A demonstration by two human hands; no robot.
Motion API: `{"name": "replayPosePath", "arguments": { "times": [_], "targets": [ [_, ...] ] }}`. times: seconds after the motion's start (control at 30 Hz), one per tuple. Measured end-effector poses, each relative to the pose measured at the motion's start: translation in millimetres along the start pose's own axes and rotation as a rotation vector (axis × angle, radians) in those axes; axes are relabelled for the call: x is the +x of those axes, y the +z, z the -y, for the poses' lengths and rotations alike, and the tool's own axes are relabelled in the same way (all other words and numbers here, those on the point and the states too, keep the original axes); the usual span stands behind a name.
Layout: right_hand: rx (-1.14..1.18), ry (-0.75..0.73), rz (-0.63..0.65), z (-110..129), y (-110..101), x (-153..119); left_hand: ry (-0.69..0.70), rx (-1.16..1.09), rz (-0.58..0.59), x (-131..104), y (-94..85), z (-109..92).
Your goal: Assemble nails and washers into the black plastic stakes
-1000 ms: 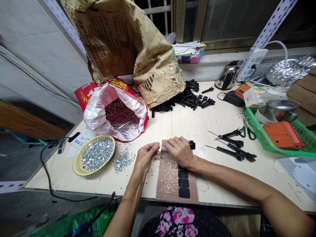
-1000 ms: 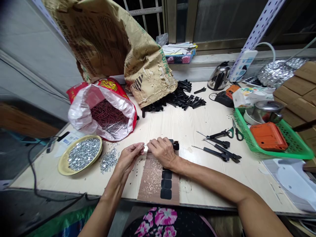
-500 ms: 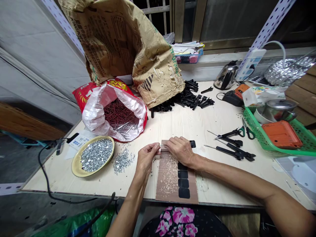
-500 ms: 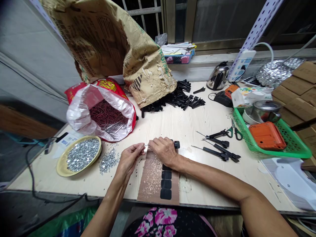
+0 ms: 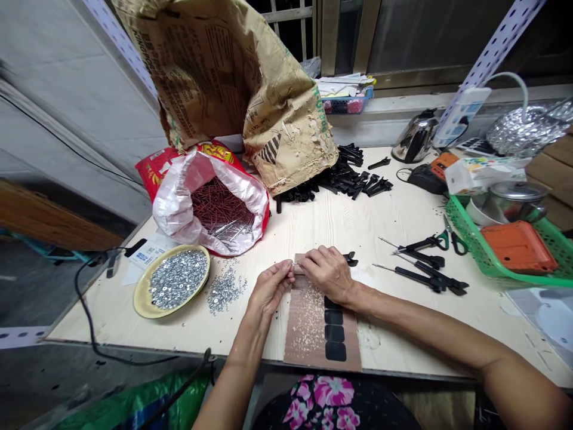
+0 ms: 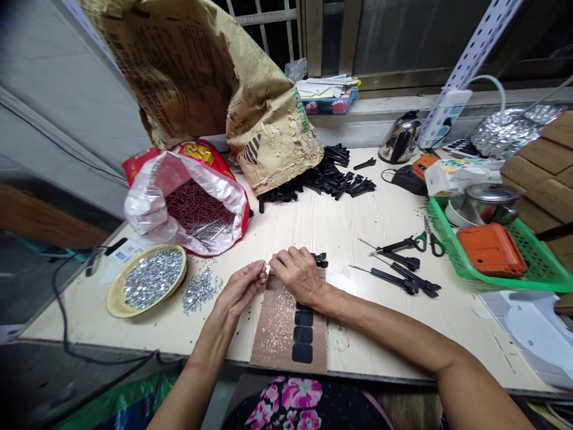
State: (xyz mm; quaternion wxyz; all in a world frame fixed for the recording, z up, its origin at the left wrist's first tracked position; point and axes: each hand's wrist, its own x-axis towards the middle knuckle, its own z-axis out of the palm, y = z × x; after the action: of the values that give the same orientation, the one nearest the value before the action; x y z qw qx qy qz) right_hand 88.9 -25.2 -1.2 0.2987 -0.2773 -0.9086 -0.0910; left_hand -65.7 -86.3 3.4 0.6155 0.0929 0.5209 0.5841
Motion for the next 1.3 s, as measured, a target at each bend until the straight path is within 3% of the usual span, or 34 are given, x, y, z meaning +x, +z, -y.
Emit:
{"name": "replayPosePath", "arguments": {
  "times": [0.6,0.8,1.0,1.17,1.3],
  "targets": [
    [0.019,-0.012,0.062,-5,2,-4,-0.029,0.006,-0.004,2,2.6,-1],
    [0.006,0.027,0.056,-4,0,-4,0.064,0.078,0.006,4,4.5,2],
    [0.045,0.074,0.032,-6,0,-6,0.262,0.268,-0.015,1,7.1,5],
    [0.046,0.06,0.065,-4,-9,-2,0.221,0.177,-0.016,1,9.4,4],
    [0.155,0.16,0.155,-5,-19,1,0.011,0.021,0.084,3,8.3,5]
  ]
}}
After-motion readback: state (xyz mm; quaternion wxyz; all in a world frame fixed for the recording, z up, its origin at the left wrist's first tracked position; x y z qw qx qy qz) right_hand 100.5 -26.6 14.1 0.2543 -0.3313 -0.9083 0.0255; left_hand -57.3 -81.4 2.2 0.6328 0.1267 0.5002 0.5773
